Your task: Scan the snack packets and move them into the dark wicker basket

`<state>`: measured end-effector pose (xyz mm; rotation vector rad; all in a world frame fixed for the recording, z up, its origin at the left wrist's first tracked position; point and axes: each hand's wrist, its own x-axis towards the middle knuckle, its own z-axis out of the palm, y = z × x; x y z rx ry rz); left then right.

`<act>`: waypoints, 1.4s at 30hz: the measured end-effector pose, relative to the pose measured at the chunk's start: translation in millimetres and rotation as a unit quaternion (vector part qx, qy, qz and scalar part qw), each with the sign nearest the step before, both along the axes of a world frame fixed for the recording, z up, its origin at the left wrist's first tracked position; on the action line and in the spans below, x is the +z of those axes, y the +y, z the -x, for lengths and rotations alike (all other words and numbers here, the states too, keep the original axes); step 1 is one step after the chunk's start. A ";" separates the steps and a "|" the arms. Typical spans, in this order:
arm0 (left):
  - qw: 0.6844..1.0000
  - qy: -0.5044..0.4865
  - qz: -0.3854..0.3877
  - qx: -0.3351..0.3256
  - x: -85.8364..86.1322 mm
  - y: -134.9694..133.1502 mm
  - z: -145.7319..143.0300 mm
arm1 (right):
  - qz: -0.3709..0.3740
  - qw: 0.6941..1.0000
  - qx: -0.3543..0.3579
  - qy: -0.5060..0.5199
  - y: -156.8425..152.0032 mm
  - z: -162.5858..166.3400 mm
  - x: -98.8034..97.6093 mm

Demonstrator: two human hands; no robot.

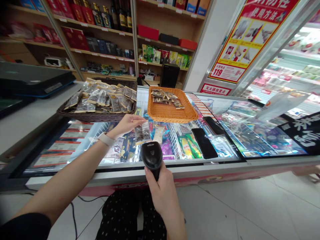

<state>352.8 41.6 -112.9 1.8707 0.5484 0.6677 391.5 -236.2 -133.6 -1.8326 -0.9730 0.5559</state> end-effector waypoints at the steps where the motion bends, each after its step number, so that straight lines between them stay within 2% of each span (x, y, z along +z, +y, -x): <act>1: 1.000 -0.002 -0.001 -0.003 -0.1 0.6 0.3 | 0.001 1.000 -0.001 0.000 -0.1 -0.1 0.1; 8: 1.000 -0.017 -0.012 -0.021 -6.9 3.9 0.1 | -0.014 1.000 -0.007 0.006 0.0 2.1 -0.3; 11: 0.997 -0.066 -0.027 0.013 -5.3 10.5 0.8 | -0.037 0.999 -0.011 0.009 0.1 2.4 -2.4; 13: 0.990 -0.111 -0.038 0.080 6.5 22.9 4.7 | -0.052 0.998 -0.018 0.017 0.3 0.9 -3.8; 16: 0.969 -0.140 -0.081 0.185 43.7 57.4 17.7 | -0.063 0.997 -0.023 0.038 0.7 -3.5 -4.4; 18: 0.957 -0.098 -0.136 0.237 74.6 88.7 28.2 | -0.064 0.997 -0.024 0.041 0.9 -6.5 -3.9; 21: 0.932 0.062 -0.199 0.295 109.6 135.8 37.3 | -0.070 0.997 -0.028 0.037 1.1 -8.7 -3.7; 24: 0.901 0.201 -0.239 0.300 117.2 167.6 33.9 | -0.075 0.996 -0.029 0.045 0.9 -8.6 -5.5; 27: 0.880 0.239 -0.276 0.303 108.3 178.9 25.6 | -0.073 0.996 -0.033 0.048 -1.0 -9.9 -8.1; 29: 0.862 0.242 -0.309 0.321 104.0 177.8 21.7 | -0.077 0.995 -0.046 0.040 -3.5 -12.9 -9.3; 32: 0.833 0.215 -0.380 0.340 106.5 164.8 15.1 | -0.081 0.994 -0.063 0.028 -7.7 -19.7 -10.9; 35: 0.823 0.144 -0.456 0.305 111.2 134.8 -6.9 | -0.078 0.993 -0.069 0.048 -10.8 -26.9 -13.1; 38: 0.848 0.132 -0.473 0.201 104.5 91.2 -55.4 | -0.097 0.990 -0.074 0.076 -12.6 -32.3 -15.4; 40: 0.850 0.191 -0.477 0.117 91.4 62.1 -98.8 | -0.112 0.987 -0.082 0.080 -14.3 -35.0 -17.1; 42: 0.847 0.225 -0.477 0.063 74.2 38.7 -144.6 | -0.123 0.985 -0.094 0.074 -17.3 -37.7 -20.2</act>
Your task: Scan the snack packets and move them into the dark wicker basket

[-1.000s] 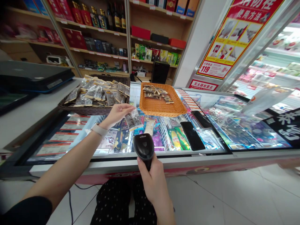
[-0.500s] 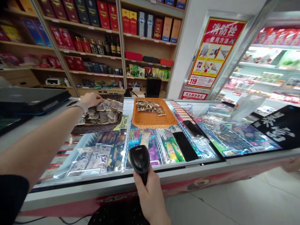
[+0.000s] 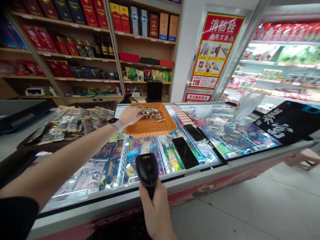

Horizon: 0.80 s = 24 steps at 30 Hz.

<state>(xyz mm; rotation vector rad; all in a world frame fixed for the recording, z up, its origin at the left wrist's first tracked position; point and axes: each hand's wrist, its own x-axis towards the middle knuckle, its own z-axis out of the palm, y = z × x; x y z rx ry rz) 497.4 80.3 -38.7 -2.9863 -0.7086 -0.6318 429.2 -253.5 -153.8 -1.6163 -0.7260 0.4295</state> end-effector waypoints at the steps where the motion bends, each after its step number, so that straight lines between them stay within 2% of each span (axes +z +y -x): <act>1: 0.999 0.041 0.010 -0.010 -8.9 -8.5 -22.2 | 0.000 1.000 -0.012 -0.007 -2.1 -1.3 -2.7; 4: 0.993 0.111 0.035 -0.033 -32.2 -21.2 -81.1 | 0.018 0.996 -0.074 -0.038 -10.7 -4.7 -16.5; 6: 0.991 0.121 0.039 -0.051 -44.5 -21.5 -112.0 | 0.038 0.993 -0.108 -0.039 -17.0 -6.6 -28.6; 10: 0.986 0.150 0.040 -0.064 -65.8 -14.4 -149.2 | 0.090 0.983 -0.159 -0.015 -25.5 -13.3 -45.1; 13: 0.984 0.166 0.040 -0.045 -76.6 -9.7 -157.8 | 0.084 0.985 -0.149 -0.018 -25.9 -22.6 -45.1; 16: 0.982 0.182 0.040 -0.044 -77.1 -11.1 -157.4 | 0.061 0.990 -0.121 -0.026 -24.0 -30.2 -39.4; 21: 0.983 0.177 0.029 -0.038 -62.9 -25.9 -145.6 | 0.051 0.992 -0.112 -0.030 -23.9 -32.5 -30.9; 24: 0.990 0.133 0.042 -0.020 -48.2 -31.3 -130.9 | 0.049 0.995 -0.081 -0.022 -22.8 -31.5 -26.1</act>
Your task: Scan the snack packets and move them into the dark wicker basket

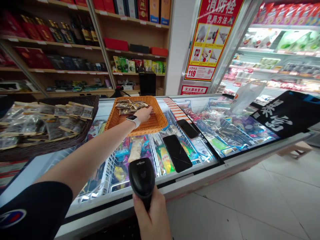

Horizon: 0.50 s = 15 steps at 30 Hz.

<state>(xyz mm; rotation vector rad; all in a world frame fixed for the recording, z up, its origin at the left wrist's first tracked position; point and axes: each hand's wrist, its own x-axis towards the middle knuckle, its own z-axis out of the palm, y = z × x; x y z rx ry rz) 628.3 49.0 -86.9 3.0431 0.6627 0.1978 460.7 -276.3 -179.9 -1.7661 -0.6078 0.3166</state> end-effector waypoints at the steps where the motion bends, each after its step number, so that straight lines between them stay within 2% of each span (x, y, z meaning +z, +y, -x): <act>1: 0.999 -0.031 0.015 0.009 6.5 0.0 6.7 | -0.005 1.000 0.018 0.005 1.0 0.4 2.1; 5: 0.972 -0.201 0.121 0.015 37.5 4.6 48.4 | -0.030 0.998 0.060 0.002 6.7 4.7 13.1; 7: 0.935 -0.282 0.215 0.011 51.9 5.1 80.4 | -0.037 0.997 0.070 -0.007 9.3 9.8 19.5; 9: 0.883 -0.344 0.320 0.002 63.1 2.1 119.2 | -0.041 0.995 0.086 -0.010 12.1 17.1 26.2; 12: 0.831 -0.382 0.405 -0.008 70.8 -6.4 182.4 | -0.045 0.993 0.113 -0.010 18.7 31.6 37.4; 15: 0.821 -0.391 0.416 0.006 64.4 -12.4 237.4 | -0.039 0.987 0.156 -0.001 29.1 49.0 49.6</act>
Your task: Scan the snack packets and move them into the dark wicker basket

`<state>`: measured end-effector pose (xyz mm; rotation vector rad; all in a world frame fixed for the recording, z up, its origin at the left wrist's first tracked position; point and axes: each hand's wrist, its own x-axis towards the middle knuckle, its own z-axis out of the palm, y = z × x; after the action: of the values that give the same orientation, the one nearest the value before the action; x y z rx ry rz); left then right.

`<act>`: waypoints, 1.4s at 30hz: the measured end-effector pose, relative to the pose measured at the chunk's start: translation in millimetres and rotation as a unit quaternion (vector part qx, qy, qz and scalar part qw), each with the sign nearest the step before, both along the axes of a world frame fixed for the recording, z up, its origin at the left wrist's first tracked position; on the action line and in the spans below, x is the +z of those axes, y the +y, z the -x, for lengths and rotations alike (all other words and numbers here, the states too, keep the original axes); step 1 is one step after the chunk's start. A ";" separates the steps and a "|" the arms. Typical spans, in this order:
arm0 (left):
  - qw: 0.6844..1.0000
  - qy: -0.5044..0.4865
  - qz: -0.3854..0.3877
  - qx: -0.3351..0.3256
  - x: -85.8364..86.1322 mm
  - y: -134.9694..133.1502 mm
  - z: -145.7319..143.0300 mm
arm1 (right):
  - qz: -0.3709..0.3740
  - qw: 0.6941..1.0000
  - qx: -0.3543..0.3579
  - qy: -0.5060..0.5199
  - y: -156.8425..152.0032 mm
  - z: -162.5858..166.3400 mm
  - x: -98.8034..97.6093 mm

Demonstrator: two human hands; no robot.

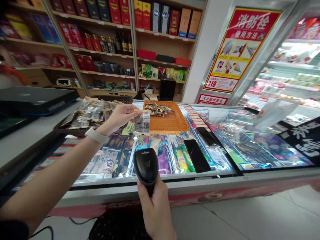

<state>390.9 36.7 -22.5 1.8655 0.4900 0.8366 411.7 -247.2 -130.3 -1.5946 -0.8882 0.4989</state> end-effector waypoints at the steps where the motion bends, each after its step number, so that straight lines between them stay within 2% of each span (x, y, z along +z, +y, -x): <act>1: 1.000 0.002 0.002 0.008 -5.5 -0.3 14.6 | 0.003 1.000 0.015 0.005 4.0 6.1 3.9; 5: 0.999 0.017 0.022 0.035 -39.0 5.9 53.1 | 0.006 0.999 0.040 0.022 19.0 28.7 15.9; 8: 0.997 0.014 0.053 0.053 -66.7 13.7 66.1 | 0.028 0.999 0.043 0.015 27.1 40.4 18.7; 11: 0.994 -0.007 0.082 0.076 -87.3 19.9 71.9 | 0.058 0.998 0.037 -0.008 32.7 46.9 16.4; 14: 0.991 -0.026 0.098 0.083 -98.1 22.4 75.1 | 0.081 0.996 0.035 -0.014 36.7 50.2 12.3; 19: 0.990 -0.038 0.111 0.080 -102.5 21.4 80.3 | 0.112 0.993 0.040 -0.022 41.9 52.3 8.9; 31: 0.990 -0.044 0.107 0.079 -101.4 21.3 82.4 | 0.111 0.992 0.045 -0.030 45.9 51.7 6.2; 34: 0.988 -0.068 0.091 0.102 -94.0 23.4 87.9 | 0.085 0.995 0.044 -0.027 54.0 47.2 10.1; 38: 0.971 -0.132 0.061 0.189 -62.7 41.5 107.1 | 0.035 0.996 0.072 -0.030 75.7 39.9 25.0; 42: 0.950 -0.099 -0.005 0.296 -15.5 90.1 130.7 | -0.024 0.992 0.118 -0.029 99.6 39.2 47.5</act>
<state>260.2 126.8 -38.0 1.6299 0.9413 1.4059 372.5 -147.6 -82.8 -1.4732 -1.1325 0.5939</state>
